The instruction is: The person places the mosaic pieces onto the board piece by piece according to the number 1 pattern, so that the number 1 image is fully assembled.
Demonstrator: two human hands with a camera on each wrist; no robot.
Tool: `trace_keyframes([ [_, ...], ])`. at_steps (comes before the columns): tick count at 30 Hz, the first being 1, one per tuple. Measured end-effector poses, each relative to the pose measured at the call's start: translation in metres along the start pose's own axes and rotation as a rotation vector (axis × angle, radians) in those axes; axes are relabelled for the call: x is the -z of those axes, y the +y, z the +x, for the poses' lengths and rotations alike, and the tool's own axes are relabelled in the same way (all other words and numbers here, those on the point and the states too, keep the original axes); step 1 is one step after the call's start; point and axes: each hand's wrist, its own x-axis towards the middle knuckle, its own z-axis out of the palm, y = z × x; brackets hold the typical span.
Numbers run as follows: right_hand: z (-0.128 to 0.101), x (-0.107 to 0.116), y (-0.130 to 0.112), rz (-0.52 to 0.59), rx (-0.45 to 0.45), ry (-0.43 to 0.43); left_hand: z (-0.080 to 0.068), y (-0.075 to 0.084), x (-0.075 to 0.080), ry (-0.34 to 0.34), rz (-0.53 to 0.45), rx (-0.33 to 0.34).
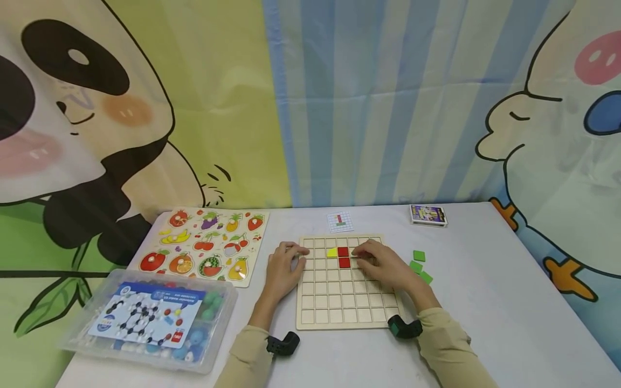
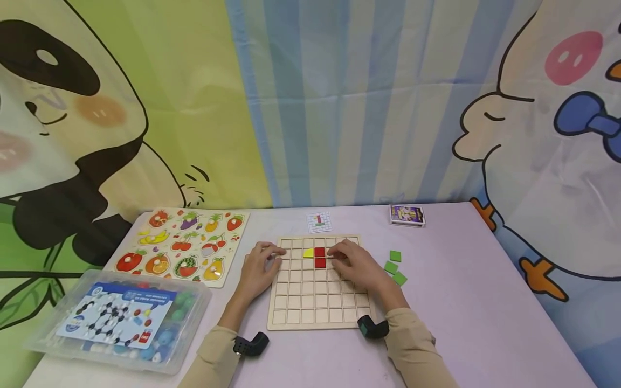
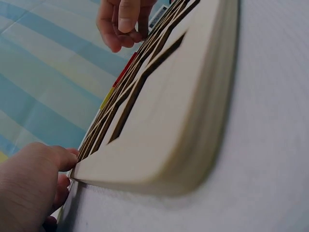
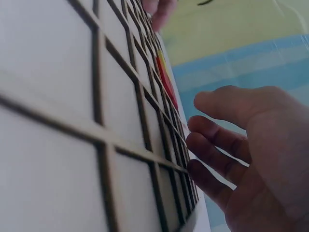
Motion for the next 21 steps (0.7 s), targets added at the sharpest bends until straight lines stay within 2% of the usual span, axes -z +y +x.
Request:
trace_keyframes([
  [4,-0.003,0.010,0.009,0.015,0.014,0.012,0.000,0.000,0.000,-0.003,0.006,0.002],
  [11,-0.012,0.027,0.022,0.006,-0.020,0.009,0.000,0.000,0.000,0.002,-0.002,0.000],
  [21,-0.029,0.049,0.031,0.021,-0.118,-0.102,0.000,0.000,0.000,0.003,0.002,-0.003],
])
